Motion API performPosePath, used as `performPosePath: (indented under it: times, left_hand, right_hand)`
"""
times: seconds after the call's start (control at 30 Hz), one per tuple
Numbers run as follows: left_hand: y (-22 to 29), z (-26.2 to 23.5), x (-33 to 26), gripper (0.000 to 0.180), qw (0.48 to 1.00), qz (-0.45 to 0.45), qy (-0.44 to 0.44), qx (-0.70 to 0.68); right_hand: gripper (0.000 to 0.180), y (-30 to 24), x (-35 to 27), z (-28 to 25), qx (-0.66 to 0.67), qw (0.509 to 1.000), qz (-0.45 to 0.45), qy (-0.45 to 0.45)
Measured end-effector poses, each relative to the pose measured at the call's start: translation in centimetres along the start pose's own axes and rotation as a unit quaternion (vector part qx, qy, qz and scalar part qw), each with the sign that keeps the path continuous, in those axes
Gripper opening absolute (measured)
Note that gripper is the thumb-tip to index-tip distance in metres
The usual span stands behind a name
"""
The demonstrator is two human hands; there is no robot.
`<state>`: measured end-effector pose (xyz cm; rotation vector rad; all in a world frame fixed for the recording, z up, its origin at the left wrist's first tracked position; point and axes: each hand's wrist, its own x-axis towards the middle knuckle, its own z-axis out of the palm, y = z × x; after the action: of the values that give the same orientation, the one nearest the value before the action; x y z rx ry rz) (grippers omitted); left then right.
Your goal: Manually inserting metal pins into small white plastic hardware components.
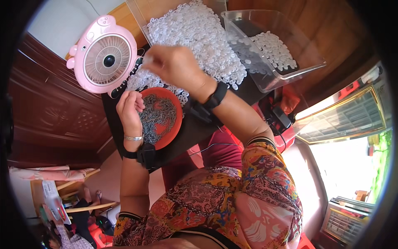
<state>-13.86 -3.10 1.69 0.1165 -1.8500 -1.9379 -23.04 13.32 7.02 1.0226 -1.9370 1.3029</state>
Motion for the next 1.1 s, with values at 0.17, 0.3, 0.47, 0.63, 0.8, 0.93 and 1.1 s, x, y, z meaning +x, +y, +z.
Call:
performPosePath:
  times: [0.17,0.3,0.47,0.63,0.8,0.93,1.1]
  left_hand:
    - [-0.1,0.5,0.5,0.019,0.999,-0.020,-0.017,-0.030]
    - [-0.2,-0.1,1.1,0.019,1.000,-0.013,-0.005,-0.025]
    - [-0.6,-0.3,1.1,0.020,1.000,-0.022,0.009,-0.015]
    - [-0.5,-0.4,1.0,0.020,0.999,-0.031,0.006,-0.004]
    - [-0.2,-0.6,1.0,0.020,0.999,-0.041,0.006,0.003]
    - [-0.2,-0.6,1.1,0.021,0.999,-0.043,0.007,0.001]
    - [-0.5,-0.6,1.2,0.021,0.999,-0.043,-0.001,0.000]
  right_hand:
    - [0.032,4.5,3.3,-10.3,-0.412,0.889,0.050,0.194]
    - [0.029,6.0,3.6,-11.3,-0.436,0.878,-0.061,0.189]
    - [0.019,6.7,1.2,-4.5,-0.149,0.970,0.088,-0.169]
    - [0.017,8.3,-0.4,1.9,-0.183,0.909,0.024,-0.374]
    - [0.016,7.7,-1.5,4.2,-0.278,0.863,-0.004,-0.422]
    - [0.013,8.3,-1.8,3.5,-0.310,0.868,0.003,-0.389]
    - [0.010,8.9,-2.3,3.8,-0.297,0.887,0.011,-0.355]
